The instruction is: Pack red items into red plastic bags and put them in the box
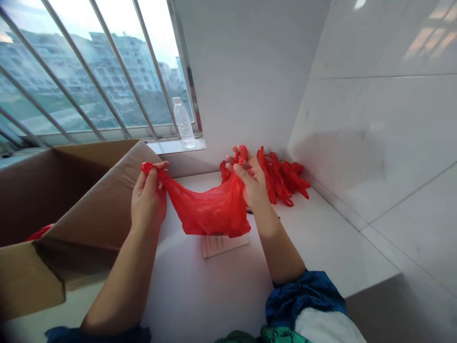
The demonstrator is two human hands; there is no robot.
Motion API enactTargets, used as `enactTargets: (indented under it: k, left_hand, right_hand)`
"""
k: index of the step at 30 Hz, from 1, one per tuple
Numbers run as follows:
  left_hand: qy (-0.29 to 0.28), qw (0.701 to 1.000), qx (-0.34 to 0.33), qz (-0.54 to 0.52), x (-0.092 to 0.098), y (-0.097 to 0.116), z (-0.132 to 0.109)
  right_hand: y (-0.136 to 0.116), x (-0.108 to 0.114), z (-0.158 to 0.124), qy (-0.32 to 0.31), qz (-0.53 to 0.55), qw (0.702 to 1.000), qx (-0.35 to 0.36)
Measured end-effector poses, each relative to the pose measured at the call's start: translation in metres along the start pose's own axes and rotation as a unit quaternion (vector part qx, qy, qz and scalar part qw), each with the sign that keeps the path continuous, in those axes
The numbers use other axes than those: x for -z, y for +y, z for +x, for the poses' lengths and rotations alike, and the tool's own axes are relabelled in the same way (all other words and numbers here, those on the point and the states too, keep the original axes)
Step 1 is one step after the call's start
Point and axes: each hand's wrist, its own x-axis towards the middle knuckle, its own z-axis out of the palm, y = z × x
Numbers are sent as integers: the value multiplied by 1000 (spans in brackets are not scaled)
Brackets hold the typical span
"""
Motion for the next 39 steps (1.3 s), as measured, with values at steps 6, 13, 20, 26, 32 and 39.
enactTargets:
  k: [6,13,20,26,32,39]
  left_hand:
    - [-65,980,119,-143,-4,2,-8]
    - [-161,949,238,-131,8,0,-12]
    - [-275,946,171,28,-6,-25,-33]
    - [-292,932,217,11,-4,-35,-34]
    - [-338,889,307,-28,10,-34,-19]
    - [-421,881,193,94,14,-30,-21]
  right_hand:
    - [15,-12,-3,-47,29,998,-40]
    - [35,-20,-8,-56,-41,991,-119]
    - [33,-43,-28,-183,-186,965,-36]
    - [49,-50,-32,-113,-2,980,-162]
    - [45,-42,-30,-167,65,962,-205]
    - [28,-24,-22,-234,16,960,-155]
